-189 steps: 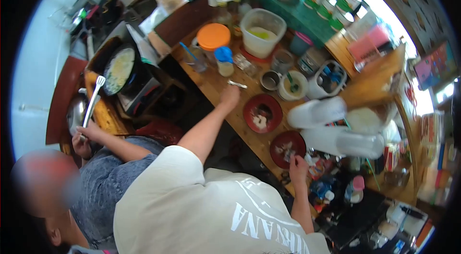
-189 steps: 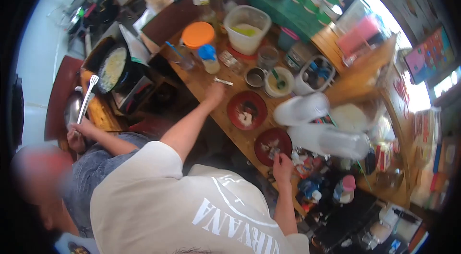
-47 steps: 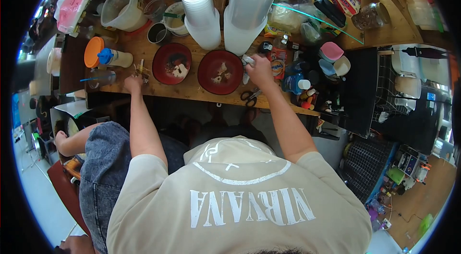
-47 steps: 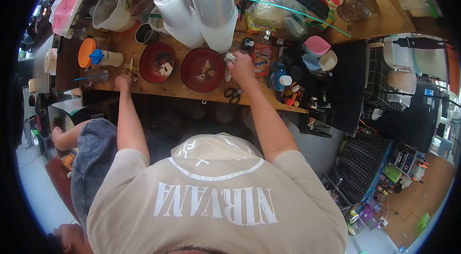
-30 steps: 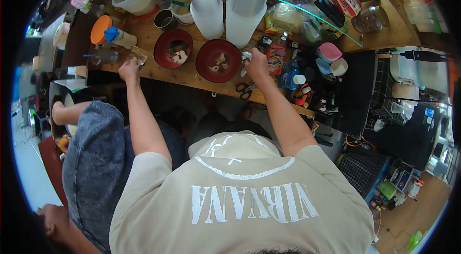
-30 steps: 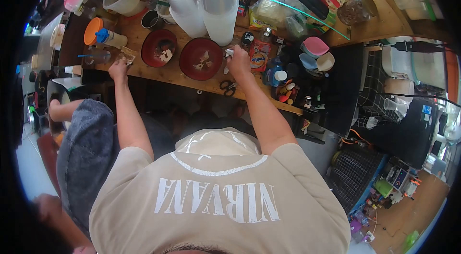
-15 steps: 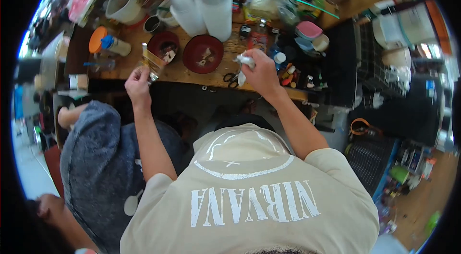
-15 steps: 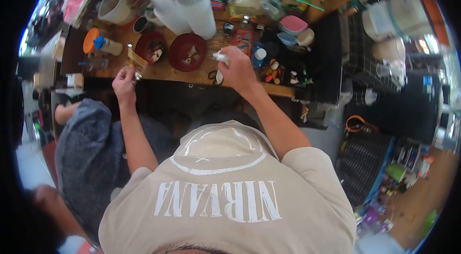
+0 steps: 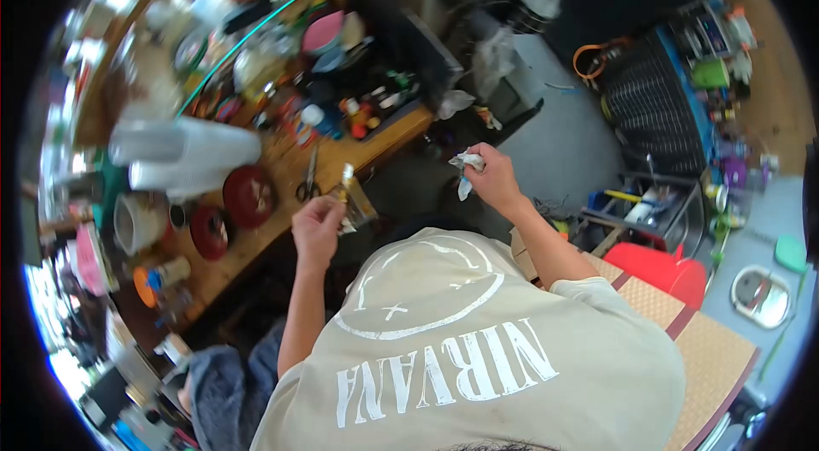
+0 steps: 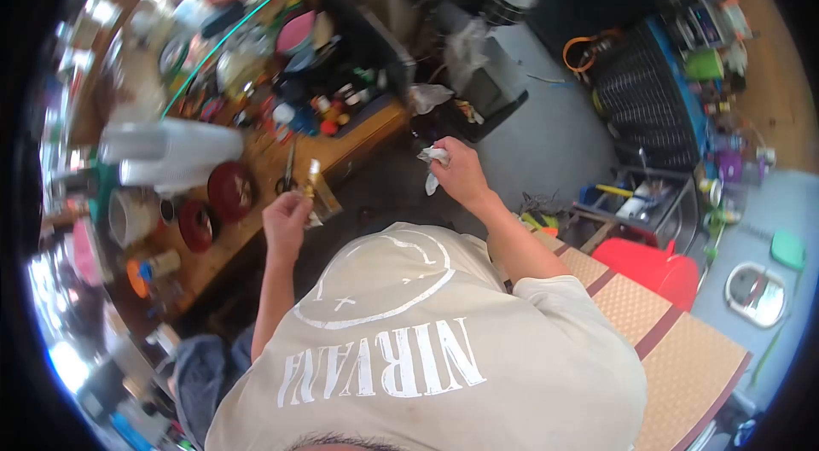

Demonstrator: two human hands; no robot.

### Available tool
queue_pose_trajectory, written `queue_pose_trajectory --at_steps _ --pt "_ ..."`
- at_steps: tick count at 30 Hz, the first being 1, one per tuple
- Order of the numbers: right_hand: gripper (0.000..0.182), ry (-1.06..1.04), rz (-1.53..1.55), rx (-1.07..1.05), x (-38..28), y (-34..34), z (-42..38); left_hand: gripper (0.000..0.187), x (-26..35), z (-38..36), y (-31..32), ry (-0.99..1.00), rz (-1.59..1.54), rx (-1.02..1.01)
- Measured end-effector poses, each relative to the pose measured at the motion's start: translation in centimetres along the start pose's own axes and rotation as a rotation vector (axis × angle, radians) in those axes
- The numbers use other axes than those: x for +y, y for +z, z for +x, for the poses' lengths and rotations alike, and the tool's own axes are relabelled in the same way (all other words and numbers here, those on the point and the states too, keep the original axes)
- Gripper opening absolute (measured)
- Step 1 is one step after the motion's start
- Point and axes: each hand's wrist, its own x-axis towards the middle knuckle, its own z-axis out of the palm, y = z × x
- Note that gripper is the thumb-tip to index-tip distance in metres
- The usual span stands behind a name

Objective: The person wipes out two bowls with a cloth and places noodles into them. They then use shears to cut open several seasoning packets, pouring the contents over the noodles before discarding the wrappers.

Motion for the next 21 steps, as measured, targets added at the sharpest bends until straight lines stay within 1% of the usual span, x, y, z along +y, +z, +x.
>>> queue_pose_trajectory --at_steps 1,3,5,7,8,9,11,12,14,15,16,17,18,19,20,21 --pt "0.023 0.018 0.011 0.037 2.2 -1.3 0.3 0.006 0.9 0.4 2.5 -0.006 0.051 -0.083" --pt "0.022 0.273 -0.011 0.084 7.0 -3.6 1.8 0.009 1.9 1.6 7.9 0.091 0.329 -0.198" --pt "0.024 0.282 -0.037 0.125 14.7 -4.2 4.5 0.013 2.6 3.2 14.0 0.150 0.457 -0.298" --pt "0.025 0.286 -0.106 0.189 22.2 -4.0 8.2 0.014 1.3 5.4 20.5 0.134 0.483 -0.339" --pt "0.025 0.358 -0.085 0.195 25.4 -3.8 10.4 0.016 0.0 7.2 23.9 0.137 0.511 -0.350" --pt "0.025 0.374 -0.066 0.196 29.2 -3.0 12.6 0.017 -1.6 8.8 27.1 0.135 0.543 -0.363" --pt "0.026 0.346 -0.020 0.256 35.6 -0.7 15.7 0.017 -3.4 12.2 33.6 0.145 0.634 -0.358" --pt "0.026 0.373 -0.003 0.261 36.9 0.1 16.7 0.018 -4.7 14.4 36.7 0.172 0.691 -0.344" --pt "0.025 0.391 -0.125 0.048 38.9 1.8 18.7 0.020 -10.7 19.8 42.2 0.222 0.682 -0.226" --pt "0.025 0.412 -0.116 0.050 39.4 2.2 19.3 0.021 -13.5 22.6 44.5 0.195 0.699 -0.162" --pt "0.027 0.396 -0.174 -0.091 39.3 2.4 19.6 0.023 -16.0 25.2 46.7 0.169 0.715 -0.099" --pt "0.030 0.376 -0.232 -0.235 39.3 2.5 19.8 0.024 -18.1 27.5 48.7 0.209 0.805 0.030" --pt "0.030 0.393 -0.230 -0.240 39.1 2.4 19.6 0.025 -19.8 29.5 50.8 0.248 0.888 0.162" --pt "0.036 0.452 -0.044 -0.104 38.7 2.0 19.2 0.025 -20.9 31.6 52.3 0.234 0.888 0.152" --pt "0.042 0.504 0.136 0.032 38.4 1.5 18.8 0.027 -21.7 33.8 53.3 0.045 0.920 0.072" --pt "0.042 0.513 0.127 0.019 38.2 0.8 18.4 0.029 -22.6 34.8 53.9 -0.144 0.944 -0.007"
